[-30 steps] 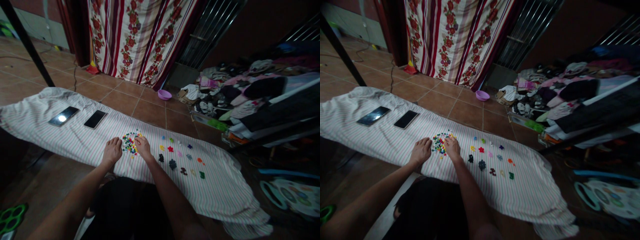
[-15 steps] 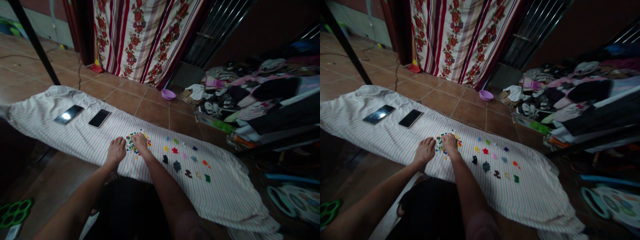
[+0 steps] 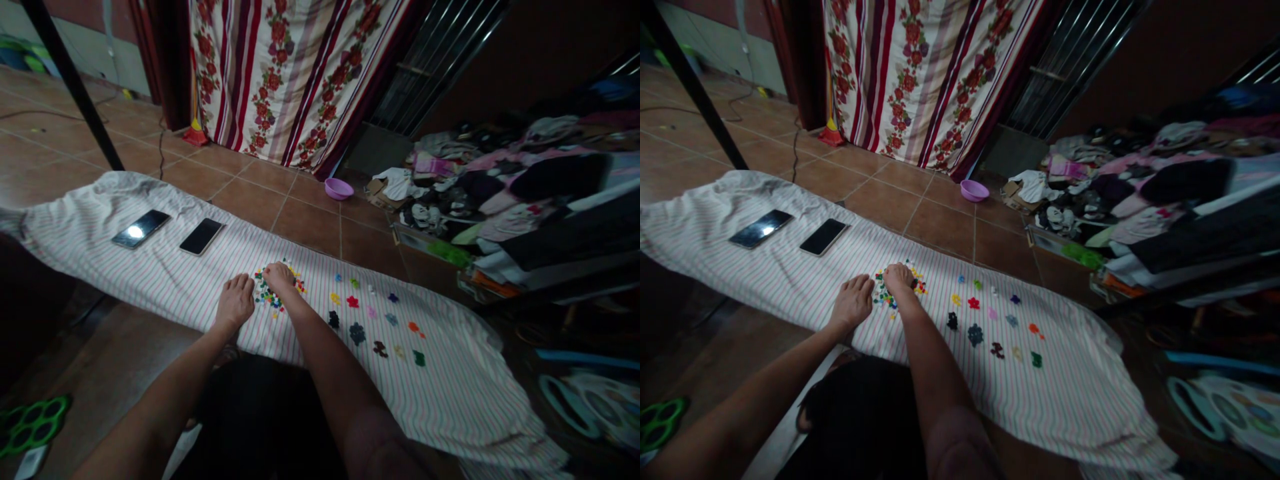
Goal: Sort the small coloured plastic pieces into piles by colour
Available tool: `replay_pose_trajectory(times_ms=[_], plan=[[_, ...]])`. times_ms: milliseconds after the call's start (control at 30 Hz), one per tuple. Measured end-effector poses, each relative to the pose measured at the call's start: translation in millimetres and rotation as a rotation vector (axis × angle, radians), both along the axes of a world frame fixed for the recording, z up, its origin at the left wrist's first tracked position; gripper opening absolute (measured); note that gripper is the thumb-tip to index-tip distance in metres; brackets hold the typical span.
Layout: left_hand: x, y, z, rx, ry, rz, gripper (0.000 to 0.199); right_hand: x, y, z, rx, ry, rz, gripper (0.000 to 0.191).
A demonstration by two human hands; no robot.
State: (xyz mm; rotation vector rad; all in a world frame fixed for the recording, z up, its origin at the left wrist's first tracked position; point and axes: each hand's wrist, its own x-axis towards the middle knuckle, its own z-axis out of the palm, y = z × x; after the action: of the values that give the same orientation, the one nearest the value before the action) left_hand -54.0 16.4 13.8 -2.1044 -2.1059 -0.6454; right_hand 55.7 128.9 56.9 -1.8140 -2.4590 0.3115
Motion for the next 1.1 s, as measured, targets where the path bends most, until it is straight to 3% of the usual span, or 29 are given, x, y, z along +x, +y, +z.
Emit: replay_pose_trajectory(times_ms=[333,667,1100], plan=[[0.0,-0.1,1.7,0.002,-0.002,-0.008,0.028,13.0,-4.7,-3.9,0.004,0.086,-0.051,0.03],[-0.8,0.3,0.3,0.002,-0.007,-0.011,0.029,34.0,-5.9,-15.3,0.039,0.334,-0.054,0.018],[-2.0,0.5,-3.8,0.022,-0.018,-0.022,0.031,99.5,-8.8,-25.3,0.13,0.457,-0.13,0.014]])
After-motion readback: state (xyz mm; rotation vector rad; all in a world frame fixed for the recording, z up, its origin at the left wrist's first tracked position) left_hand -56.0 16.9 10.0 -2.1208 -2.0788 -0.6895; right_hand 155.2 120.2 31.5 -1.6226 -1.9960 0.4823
